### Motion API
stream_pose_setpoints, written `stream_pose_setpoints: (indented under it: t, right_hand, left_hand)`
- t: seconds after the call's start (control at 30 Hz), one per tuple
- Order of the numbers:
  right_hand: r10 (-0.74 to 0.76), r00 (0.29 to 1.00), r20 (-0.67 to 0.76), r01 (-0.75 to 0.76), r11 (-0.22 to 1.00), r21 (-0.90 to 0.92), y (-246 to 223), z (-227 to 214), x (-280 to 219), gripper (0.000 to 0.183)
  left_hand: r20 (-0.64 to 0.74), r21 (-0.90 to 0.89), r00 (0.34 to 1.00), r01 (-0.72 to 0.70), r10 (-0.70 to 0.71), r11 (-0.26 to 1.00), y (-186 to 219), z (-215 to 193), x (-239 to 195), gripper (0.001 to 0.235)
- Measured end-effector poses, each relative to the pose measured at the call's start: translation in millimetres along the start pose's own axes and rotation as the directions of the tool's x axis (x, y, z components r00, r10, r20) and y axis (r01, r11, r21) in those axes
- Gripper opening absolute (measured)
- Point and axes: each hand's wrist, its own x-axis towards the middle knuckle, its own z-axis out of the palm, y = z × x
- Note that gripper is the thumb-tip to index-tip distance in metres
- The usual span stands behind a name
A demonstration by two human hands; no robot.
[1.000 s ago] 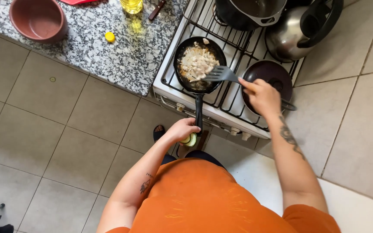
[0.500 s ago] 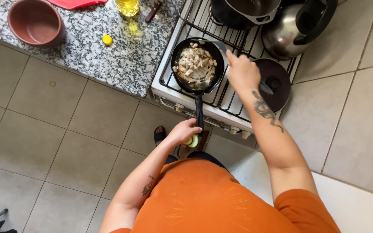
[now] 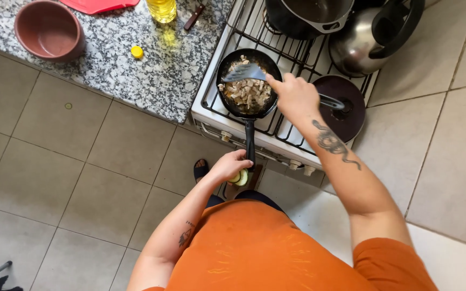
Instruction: The person slices a cucumber into rounds on a cutting board using a knife. They then move to the stove to stir-fry diced chicken in a pan with a spatula. Finally, the cooked chicken is transferred from the pan into a bowl.
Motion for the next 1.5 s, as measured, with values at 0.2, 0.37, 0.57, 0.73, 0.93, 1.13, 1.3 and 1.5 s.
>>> stream_pose_setpoints:
  t: [0.2, 0.37, 0.57, 0.73, 0.93, 1.13, 1.3, 1.5]
  right_hand:
    - [-0.095, 0.995, 0.032, 0.099, 0.982, -0.161, 22.5, -14.8, 0.2, 0.032]
    - [-0.213, 0.976, -0.038, 0.210, 0.974, -0.081, 4.1, -9.1, 15.2, 0.032]
    - [-0.050, 0.996, 0.073, 0.056, 0.994, -0.095, 30.9, -33.5, 3.5, 0.028]
    - [0.089, 0.995, 0.042, -0.089, 0.996, -0.001, 22.0, 17.5, 0.2, 0.037]
    - [0.125, 0.986, 0.109, -0.118, 0.991, -0.069, 32.5, -34.3, -59.8, 0.036]
    - [0.262, 0.954, 0.145, -0.261, 0.965, -0.028, 31.8, 10.0, -120.6, 0.035]
    - [0.330, 0.941, 0.067, -0.336, 0.934, 0.122, -34.0, 22.9, -111.8, 0.043]
    - [0.332, 0.943, -0.017, -0.332, 0.943, 0.032, -33.5, 9.0, -77.8, 0.038]
  left_hand:
    - [0.009, -0.011, 1.000, -0.013, 0.013, 1.000, -1.8, -2.9, -1.2, 0.029]
    - [0.021, 0.009, 1.000, 0.006, -0.006, 1.000, -2.0, -6.2, 2.0, 0.030]
    - [0.001, -0.002, 1.000, -0.015, 0.015, 1.000, -6.1, -2.5, 4.4, 0.028]
    - [-0.008, 0.042, 1.000, 0.002, -0.002, 0.999, 15.8, -9.8, -15.6, 0.031]
    - [0.030, -0.044, 1.000, 0.004, -0.003, 0.999, 8.6, -7.9, -4.2, 0.028]
    - [0.033, -0.045, 0.999, 0.013, -0.011, 0.999, 8.5, -6.1, 0.0, 0.031]
    - [0.017, -0.047, 0.999, 0.029, -0.028, 0.998, 1.1, -3.4, 12.8, 0.029]
    - [0.020, -0.048, 1.000, 0.023, -0.022, 0.999, 8.5, 1.7, 3.8, 0.029]
